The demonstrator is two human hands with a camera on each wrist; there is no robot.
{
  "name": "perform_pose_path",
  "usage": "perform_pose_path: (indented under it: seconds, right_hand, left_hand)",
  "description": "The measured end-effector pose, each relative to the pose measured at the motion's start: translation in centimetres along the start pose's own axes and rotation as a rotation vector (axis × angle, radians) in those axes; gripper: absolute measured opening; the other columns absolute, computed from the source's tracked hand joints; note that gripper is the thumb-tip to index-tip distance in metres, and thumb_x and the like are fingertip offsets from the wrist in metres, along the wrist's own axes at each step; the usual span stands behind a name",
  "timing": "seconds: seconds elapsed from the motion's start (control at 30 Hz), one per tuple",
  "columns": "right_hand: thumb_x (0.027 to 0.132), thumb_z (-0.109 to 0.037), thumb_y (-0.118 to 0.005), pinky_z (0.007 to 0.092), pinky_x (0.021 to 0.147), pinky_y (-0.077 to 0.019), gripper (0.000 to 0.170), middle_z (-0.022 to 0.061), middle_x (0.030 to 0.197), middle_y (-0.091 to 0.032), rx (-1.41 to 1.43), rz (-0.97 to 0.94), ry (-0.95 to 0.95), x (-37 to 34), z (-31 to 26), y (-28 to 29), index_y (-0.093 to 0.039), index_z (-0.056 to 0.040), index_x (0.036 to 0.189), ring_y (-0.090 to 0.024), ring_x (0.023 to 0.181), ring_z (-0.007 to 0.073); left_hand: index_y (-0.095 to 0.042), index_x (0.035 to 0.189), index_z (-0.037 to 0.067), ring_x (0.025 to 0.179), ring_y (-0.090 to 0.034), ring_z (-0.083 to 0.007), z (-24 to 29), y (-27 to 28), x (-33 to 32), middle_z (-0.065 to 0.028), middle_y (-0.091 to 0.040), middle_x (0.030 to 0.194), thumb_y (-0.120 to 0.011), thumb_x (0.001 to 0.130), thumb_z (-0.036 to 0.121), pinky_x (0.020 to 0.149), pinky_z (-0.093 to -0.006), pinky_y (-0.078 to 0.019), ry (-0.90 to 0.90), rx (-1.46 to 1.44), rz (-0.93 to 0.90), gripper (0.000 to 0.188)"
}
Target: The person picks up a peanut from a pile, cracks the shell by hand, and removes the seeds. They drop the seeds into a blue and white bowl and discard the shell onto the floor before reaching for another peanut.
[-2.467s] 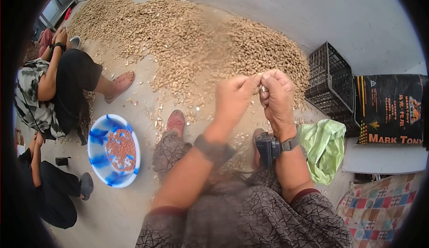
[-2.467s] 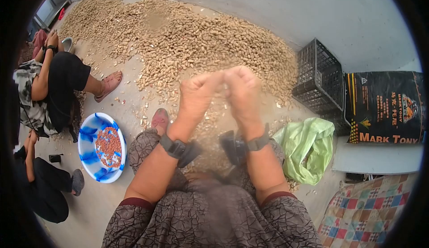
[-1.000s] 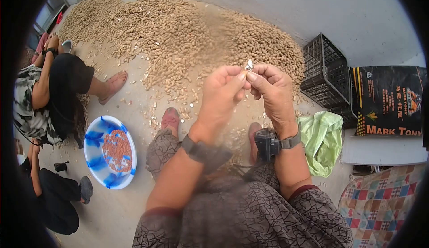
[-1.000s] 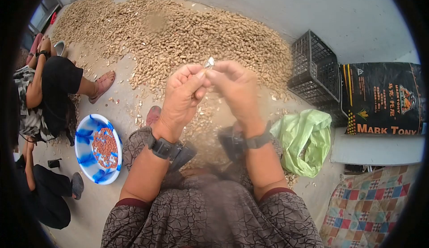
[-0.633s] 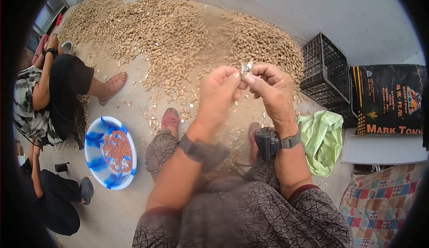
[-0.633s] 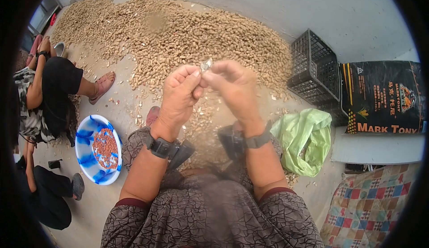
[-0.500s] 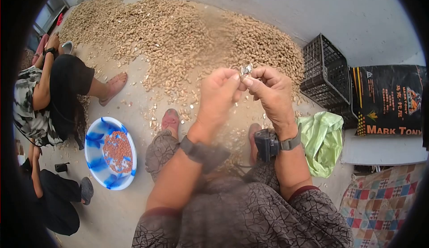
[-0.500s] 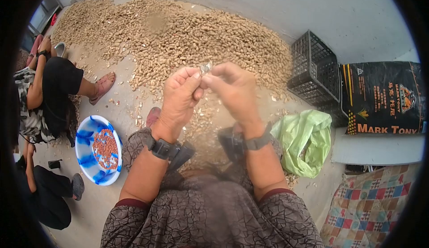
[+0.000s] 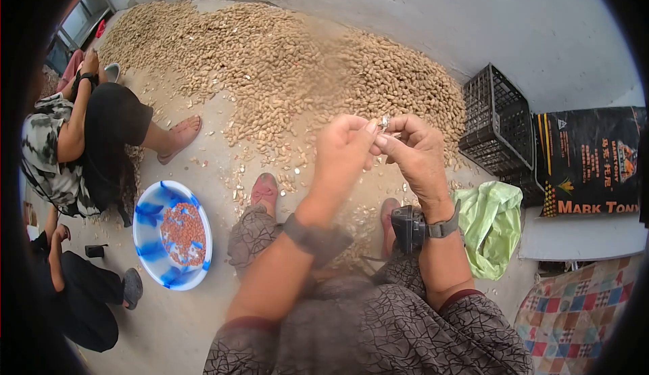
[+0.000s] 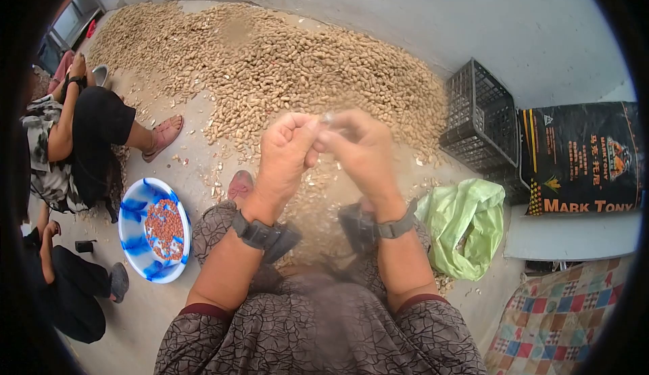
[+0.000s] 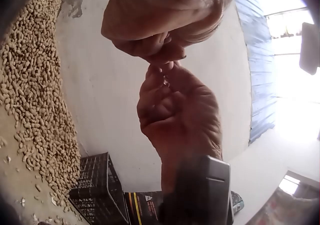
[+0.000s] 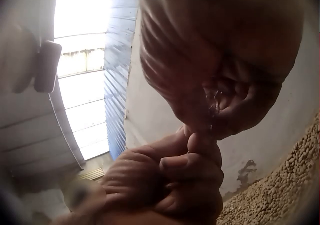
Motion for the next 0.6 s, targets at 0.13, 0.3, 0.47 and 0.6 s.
perform_pose_path:
  seconds: [0.13,0.3,0.47,0.6]
  right_hand:
    - [0.079,-0.005,-0.064,0.0221,0.061,-0.0503,0.013,0.0061,0.077,-0.065,0.085,-0.050,-0.061,0.0,0.4,-0.2,-0.064,0.0013,0.090,-0.062,0.068,0.0104]
    - [0.076,-0.005,-0.065,0.0220,0.057,-0.0468,0.008,0.0044,0.072,-0.065,-0.135,-0.055,-0.033,-0.1,0.1,-0.2,-0.066,0.0003,0.082,-0.059,0.063,0.0091]
    - [0.072,-0.005,-0.066,0.0228,0.056,-0.0444,0.008,0.0030,0.071,-0.064,-0.234,-0.084,-0.004,-0.2,0.2,-0.5,-0.067,-0.0002,0.078,-0.057,0.062,0.0089]
    - [0.072,-0.005,-0.066,0.0222,0.058,-0.0440,0.007,0.0023,0.071,-0.062,-0.228,-0.091,0.054,-0.4,0.1,-1.1,-0.067,-0.0008,0.078,-0.057,0.066,0.0087]
  left_hand:
    - [-0.056,0.087,0.000,0.053,-0.051,-0.0065,-0.4,0.0,-0.1,-0.0054,-0.059,0.068,-0.059,0.088,0.017,0.046,-0.0191,-0.0400,0.030,-0.030,-0.024,0.017]
    - [-0.060,0.090,0.003,0.062,-0.053,-0.0026,0.1,-0.2,0.1,-0.0015,-0.061,0.074,-0.058,0.089,0.015,0.050,-0.0154,-0.0401,-0.096,0.218,-0.043,0.013]
    - [-0.059,0.081,0.000,0.059,-0.053,-0.0046,0.2,0.1,0.4,-0.0024,-0.060,0.067,-0.061,0.085,0.014,0.048,-0.0186,-0.0406,-0.057,0.263,-0.053,0.014]
    - [-0.059,0.073,-0.002,0.055,-0.052,-0.0060,0.5,0.6,0.2,-0.0029,-0.058,0.060,-0.065,0.081,0.014,0.046,-0.0219,-0.0402,-0.012,0.303,-0.008,0.019]
Point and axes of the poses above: each hand's wrist, its own x-axis towards the middle knuckle, its own y-axis out of the back of the hand, z = x × y, the point moved 8 cm from there along x, towards the middle knuckle
